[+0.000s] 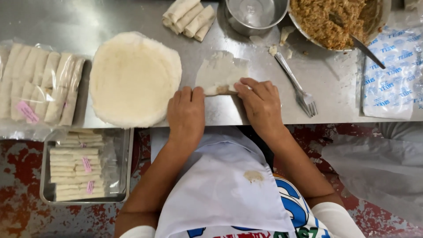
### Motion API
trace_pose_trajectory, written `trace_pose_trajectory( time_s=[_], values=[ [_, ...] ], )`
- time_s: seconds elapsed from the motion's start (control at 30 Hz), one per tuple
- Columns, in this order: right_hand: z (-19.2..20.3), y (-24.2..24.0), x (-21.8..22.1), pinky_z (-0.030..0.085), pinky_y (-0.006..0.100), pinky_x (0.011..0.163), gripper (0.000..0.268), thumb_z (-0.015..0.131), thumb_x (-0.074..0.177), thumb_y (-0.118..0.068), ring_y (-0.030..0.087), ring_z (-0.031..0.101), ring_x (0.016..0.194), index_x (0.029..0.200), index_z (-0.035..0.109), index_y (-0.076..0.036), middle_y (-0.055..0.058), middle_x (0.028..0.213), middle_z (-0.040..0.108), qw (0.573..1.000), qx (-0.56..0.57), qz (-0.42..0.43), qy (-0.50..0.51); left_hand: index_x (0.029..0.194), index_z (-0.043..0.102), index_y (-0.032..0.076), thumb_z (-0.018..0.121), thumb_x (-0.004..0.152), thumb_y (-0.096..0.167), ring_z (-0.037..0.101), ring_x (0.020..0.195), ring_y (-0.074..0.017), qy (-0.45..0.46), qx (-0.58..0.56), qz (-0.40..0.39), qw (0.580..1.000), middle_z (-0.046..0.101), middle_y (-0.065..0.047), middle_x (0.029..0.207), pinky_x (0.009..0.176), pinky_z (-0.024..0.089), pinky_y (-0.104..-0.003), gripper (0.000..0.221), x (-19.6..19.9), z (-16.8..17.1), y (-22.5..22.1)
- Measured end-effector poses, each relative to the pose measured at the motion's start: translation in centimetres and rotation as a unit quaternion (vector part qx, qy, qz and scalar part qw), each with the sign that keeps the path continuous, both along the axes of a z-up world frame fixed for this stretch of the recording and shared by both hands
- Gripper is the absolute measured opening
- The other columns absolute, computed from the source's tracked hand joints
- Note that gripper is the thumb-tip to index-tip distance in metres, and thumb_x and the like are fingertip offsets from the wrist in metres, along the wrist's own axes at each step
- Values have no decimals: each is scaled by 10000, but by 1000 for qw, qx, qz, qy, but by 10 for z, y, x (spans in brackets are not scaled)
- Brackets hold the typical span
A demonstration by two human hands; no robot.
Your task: Assembling and rolling spring rolls on a stainless steel preparation table in a food production environment.
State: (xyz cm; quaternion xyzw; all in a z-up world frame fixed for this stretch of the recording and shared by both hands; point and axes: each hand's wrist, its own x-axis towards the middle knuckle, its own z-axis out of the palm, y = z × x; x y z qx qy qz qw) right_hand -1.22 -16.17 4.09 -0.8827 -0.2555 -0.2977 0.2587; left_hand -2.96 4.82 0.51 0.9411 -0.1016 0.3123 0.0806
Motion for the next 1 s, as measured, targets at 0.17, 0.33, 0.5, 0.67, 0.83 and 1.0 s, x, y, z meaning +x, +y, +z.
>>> trace_pose_trajectory(
  time_s=[0.17,0.33,0.5,0.67,0.83,1.0],
  values=[
    [1,0,1,460,320,758,124,699,1021,-134,230,661,898,1067,809,-99,75,1046,764,1000,-5,-1,26,1090,678,108,628,1032,164,694,824,-222,-30,-51,-96,994,643,-64,924,727,560,-307,94,13,41,-18],
    [-14,-11,3,446,342,827,193,637,1042,-148,251,634,982,1147,796,-119,61,1157,760,999,-23,27,40,1141,694,104,594,1050,124,724,1043,-276,-47,-88,-214,972,719,-143,1090,942,590,-353,136,24,20,-37],
    [-2,-28,8,372,423,1018,318,560,1008,-112,308,610,1175,1270,740,-116,63,1283,729,992,-26,78,92,1270,656,92,528,1087,119,735,1027,-247,-27,-93,-241,966,732,-117,1069,973,594,-368,226,27,4,-40],
    [-11,-50,39,124,584,1181,531,307,1119,-352,316,378,1508,1546,524,-123,90,1603,503,972,-200,65,105,1129,686,73,621,1058,226,706,1100,-284,-59,-52,-264,961,719,-140,1121,1053,519,-482,181,30,5,-42],
    [-1,-41,73,106,511,1214,529,280,1139,-338,299,399,1504,1554,515,-111,97,1611,496,971,-196,116,70,1018,675,48,676,1016,196,702,1084,-300,-60,-54,-308,948,701,-139,1059,1006,556,-436,148,40,1,-42],
    [-12,-28,96,241,563,1145,508,275,1127,-250,374,476,1438,1558,487,-82,164,1582,504,959,-181,201,84,1006,661,52,662,1016,182,705,1049,-280,-34,-86,-326,941,681,-119,1029,966,571,-413,130,41,-4,-41]
  ],
)
